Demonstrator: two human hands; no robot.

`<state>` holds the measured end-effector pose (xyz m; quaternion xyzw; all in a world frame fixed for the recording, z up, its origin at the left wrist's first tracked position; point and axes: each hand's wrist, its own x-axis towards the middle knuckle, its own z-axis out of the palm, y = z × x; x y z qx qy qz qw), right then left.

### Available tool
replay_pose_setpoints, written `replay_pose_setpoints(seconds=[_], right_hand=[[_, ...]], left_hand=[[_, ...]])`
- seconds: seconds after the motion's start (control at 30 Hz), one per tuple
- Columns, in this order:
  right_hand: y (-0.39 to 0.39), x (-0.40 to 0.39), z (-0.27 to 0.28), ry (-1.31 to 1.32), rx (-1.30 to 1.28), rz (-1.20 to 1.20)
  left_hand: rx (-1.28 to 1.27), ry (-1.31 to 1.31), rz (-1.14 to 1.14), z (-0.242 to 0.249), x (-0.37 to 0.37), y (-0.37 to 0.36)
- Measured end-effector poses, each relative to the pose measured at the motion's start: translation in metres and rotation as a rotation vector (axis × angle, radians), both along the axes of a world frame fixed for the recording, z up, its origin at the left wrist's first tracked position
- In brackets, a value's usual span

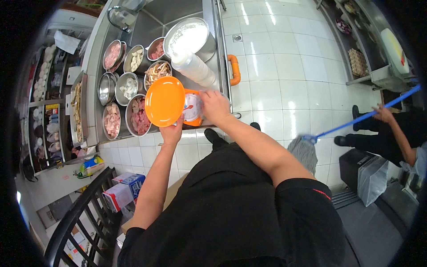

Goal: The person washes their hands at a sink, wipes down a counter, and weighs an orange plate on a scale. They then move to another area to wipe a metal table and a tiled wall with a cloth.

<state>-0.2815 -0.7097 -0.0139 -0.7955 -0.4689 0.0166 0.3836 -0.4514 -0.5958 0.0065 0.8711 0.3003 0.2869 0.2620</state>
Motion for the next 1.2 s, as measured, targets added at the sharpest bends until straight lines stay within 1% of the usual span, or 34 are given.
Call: replay_pose_setpoints(seconds=[0.03,0.07,0.13,0.17,0.2,0.23,0.27,0.33,0.37,0.43,0.47,0.53,0.57,0.63,0.67,0.73,0.77,0.83,0.87,0.93,1.0,1.07,1.13,1.17,1.2], right_hand=[[-0.004,0.003,-0.004,0.035,-0.099,0.045],[-0.005,0.009,0.005,0.033,-0.096,0.042],[-0.005,0.026,0.041,0.259,-0.701,0.251],[-0.006,0.033,0.052,0.254,-0.697,0.253],[-0.006,0.039,0.062,0.348,-0.693,0.204],[-0.006,0.041,0.066,0.444,-0.688,0.155],[-0.004,0.038,0.06,0.443,-0.683,0.155],[-0.003,0.022,0.031,0.235,0.023,0.039],[-0.003,0.014,0.022,0.236,0.023,0.035],[-0.005,0.0,0.011,-0.08,-0.005,0.191],[-0.005,-0.003,0.009,-0.079,-0.007,0.186],[-0.004,-0.007,0.006,-0.054,-0.213,0.128],[-0.002,-0.009,0.005,-0.051,-0.213,0.123],[0.002,-0.007,0.004,-0.069,-0.492,0.193],[0.005,0.0,0.013,-0.073,-0.487,0.187],[0.009,0.016,0.041,0.234,-0.726,0.35],[0.01,0.014,0.037,0.231,-0.722,0.348],[0.01,0.005,0.029,0.279,-0.037,0.138],[0.012,0.001,0.032,0.284,-0.038,0.139],[0.015,-0.009,0.035,-0.036,0.096,0.189],[0.016,-0.01,0.027,-0.007,0.092,0.188],[0.018,-0.008,0.023,0.015,0.096,0.19],[0.015,-0.006,0.022,0.149,-0.045,0.162],[0.013,-0.004,0.017,0.146,-0.043,0.159],[0.012,-0.003,0.01,0.16,-0.144,0.138]], left_hand=[[0.002,-0.002,-0.004,0.0,0.0,0.0],[-0.021,-0.018,-0.002,-0.002,0.0,0.0],[-0.042,-0.035,0.003,-0.003,-0.002,0.0],[-0.023,-0.038,0.006,-0.004,-0.003,0.0],[-0.002,-0.039,0.009,-0.004,-0.003,0.0],[0.004,-0.039,0.008,-0.005,-0.004,0.001],[-0.009,-0.04,0.0,-0.005,-0.003,0.001],[-0.025,-0.04,-0.013,-0.006,-0.002,0.002],[-0.004,-0.023,-0.011,-0.007,-0.003,0.003],[0.013,-0.004,-0.014,-0.007,-0.003,0.001],[0.032,-0.008,-0.012,-0.006,-0.003,0.001],[0.055,-0.012,-0.012,-0.003,-0.003,0.0],[0.036,0.001,-0.012,-0.003,-0.004,0.0],[0.021,0.006,-0.017,-0.002,-0.003,-0.001],[0.004,-0.005,-0.014,0.001,-0.002,-0.002],[-0.008,-0.017,-0.011,0.005,-0.002,-0.003],[0.009,-0.003,-0.014,0.006,-0.002,-0.004],[0.026,0.013,-0.016,0.006,0.0,-0.001],[0.052,-0.002,-0.027,0.005,0.0,0.001],[0.071,-0.007,-0.038,0.001,-0.003,-0.001],[0.009,0.02,-0.006,0.0,-0.003,0.0],[0.059,0.025,-0.013,-0.005,-0.004,0.004],[0.107,0.031,-0.024,-0.01,-0.009,0.005],[0.099,0.041,-0.016,-0.01,-0.008,0.004],[0.092,0.048,-0.009,-0.009,-0.006,0.003]])
